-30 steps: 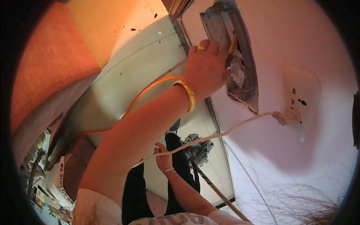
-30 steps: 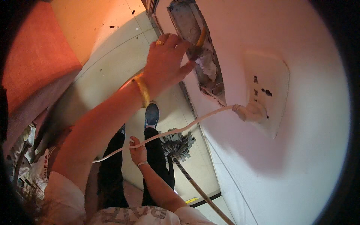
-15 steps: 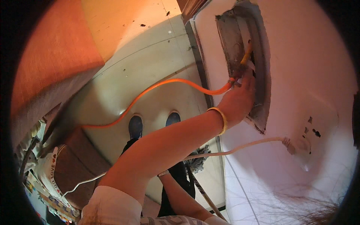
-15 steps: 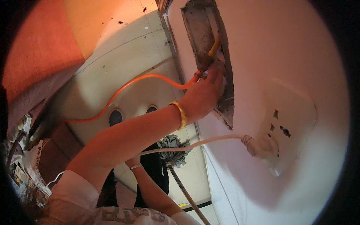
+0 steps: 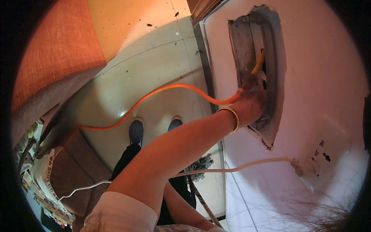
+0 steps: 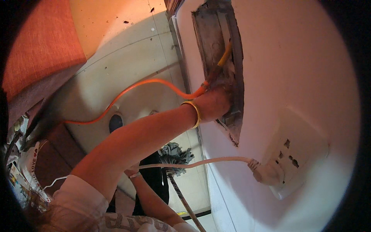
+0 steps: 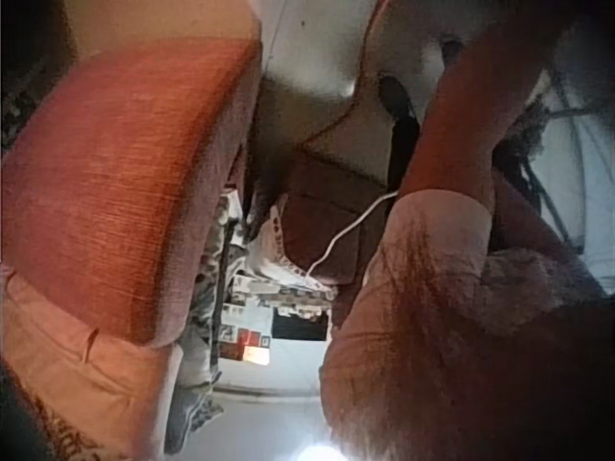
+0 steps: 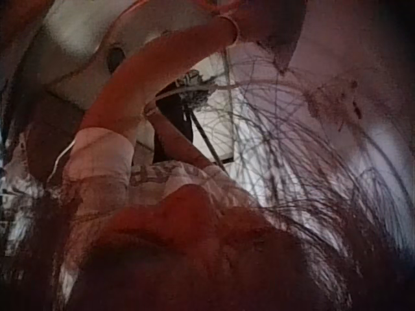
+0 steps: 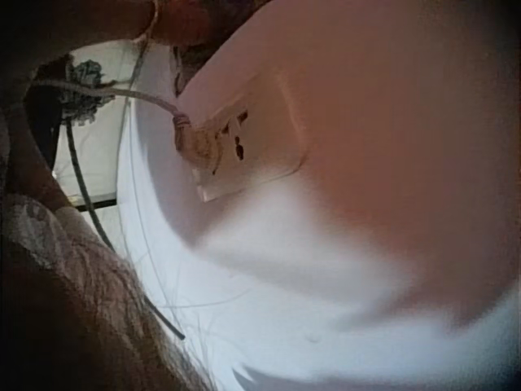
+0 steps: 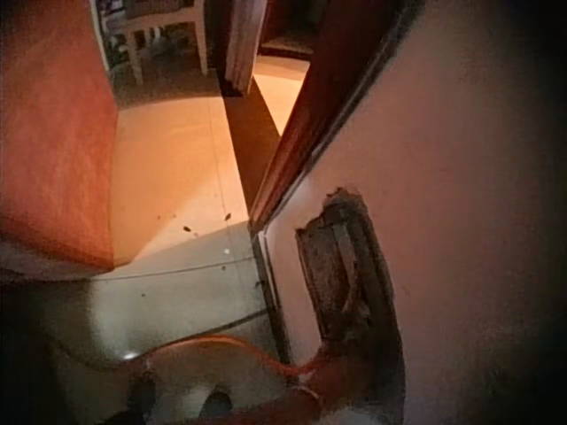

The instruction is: The person uses a scraper to remove material from a rectangular hole in a wall, revealing an orange cable inside. They repeatedly scrape the edges and interior of the hole to clear debris.

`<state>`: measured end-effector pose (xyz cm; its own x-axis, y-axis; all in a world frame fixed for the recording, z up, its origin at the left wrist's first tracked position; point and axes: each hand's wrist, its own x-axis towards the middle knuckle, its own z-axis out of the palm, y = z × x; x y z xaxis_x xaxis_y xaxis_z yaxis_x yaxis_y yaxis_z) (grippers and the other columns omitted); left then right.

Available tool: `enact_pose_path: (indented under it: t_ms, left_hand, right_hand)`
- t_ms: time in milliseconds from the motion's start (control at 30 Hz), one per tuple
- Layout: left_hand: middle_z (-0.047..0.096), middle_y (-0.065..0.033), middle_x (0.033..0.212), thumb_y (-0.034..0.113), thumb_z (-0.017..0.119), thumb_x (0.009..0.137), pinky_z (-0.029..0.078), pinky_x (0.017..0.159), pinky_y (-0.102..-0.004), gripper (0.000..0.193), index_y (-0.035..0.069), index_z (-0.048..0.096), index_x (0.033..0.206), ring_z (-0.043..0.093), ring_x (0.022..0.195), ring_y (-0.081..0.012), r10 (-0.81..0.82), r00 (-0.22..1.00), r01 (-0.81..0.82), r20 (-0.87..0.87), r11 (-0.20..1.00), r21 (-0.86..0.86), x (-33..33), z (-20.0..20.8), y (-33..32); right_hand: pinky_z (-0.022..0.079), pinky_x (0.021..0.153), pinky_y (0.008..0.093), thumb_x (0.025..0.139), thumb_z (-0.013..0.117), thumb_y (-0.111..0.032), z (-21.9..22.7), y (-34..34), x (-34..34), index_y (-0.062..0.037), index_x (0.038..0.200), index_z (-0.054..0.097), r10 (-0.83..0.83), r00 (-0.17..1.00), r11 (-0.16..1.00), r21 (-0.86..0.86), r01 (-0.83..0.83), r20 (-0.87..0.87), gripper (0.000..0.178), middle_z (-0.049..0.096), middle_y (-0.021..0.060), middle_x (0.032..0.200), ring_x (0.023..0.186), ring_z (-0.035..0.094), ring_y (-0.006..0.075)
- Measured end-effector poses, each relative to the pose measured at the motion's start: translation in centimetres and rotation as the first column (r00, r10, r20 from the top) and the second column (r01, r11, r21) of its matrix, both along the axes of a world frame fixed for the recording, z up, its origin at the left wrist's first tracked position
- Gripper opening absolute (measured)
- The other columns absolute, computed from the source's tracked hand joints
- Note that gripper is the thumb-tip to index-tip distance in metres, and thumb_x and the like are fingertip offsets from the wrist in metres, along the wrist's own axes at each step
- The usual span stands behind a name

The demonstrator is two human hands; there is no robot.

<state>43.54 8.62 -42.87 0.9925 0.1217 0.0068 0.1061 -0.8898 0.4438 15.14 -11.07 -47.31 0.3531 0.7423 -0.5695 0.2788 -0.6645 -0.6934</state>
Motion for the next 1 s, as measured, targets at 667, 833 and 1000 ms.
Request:
enact_pose_path:
  t_ms: [667,833,1000]
  left_hand:
    - [0.065,-0.0083,0.087,0.01,0.063,0.07,0.05,0.075,-0.034,0.018,0.009,0.071,0.086,0.058,0.094,-0.0271,-0.229,0.939,0.221,-0.258,0.973,-0.06,-0.5,4.8,2.0]
    - [0.066,-0.0081,0.088,0.014,0.059,0.075,0.048,0.078,-0.0361,0.016,0.011,0.072,0.085,0.058,0.097,-0.0279,-0.109,0.994,0.106,-0.022,0.99,-0.092,0.2,4.0,3.0]
    - [0.065,-0.0109,0.089,0.006,0.062,0.067,0.052,0.073,-0.0338,0.015,0.006,0.07,0.079,0.059,0.094,-0.028,-0.195,0.973,0.204,0.122,0.976,-0.069,0.4,0.9,1.8]
  right_hand:
    - [0.046,0.074,0.0381,0.084,0.056,-0.017,-0.1,1.4,-0.5,-0.0066,0.109,0.059,0.066,0.998,0.998,0.024,-0.065,-0.01,0.028,0.062,0.0121,0.096,0.089,0.058,0.0274]
    - [0.045,0.076,0.0382,0.084,0.056,-0.017,-0.6,1.7,-0.4,-0.0063,0.108,0.06,0.08,0.997,0.996,0.044,-0.079,-0.011,0.027,0.062,0.0122,0.098,0.091,0.057,0.0276]
    - [0.045,0.078,0.0382,0.084,0.056,-0.017,0.0,1.9,-0.7,-0.006,0.108,0.06,0.099,0.994,0.994,0.04,-0.097,-0.053,0.027,0.062,0.0122,0.1,0.093,0.057,0.0278]
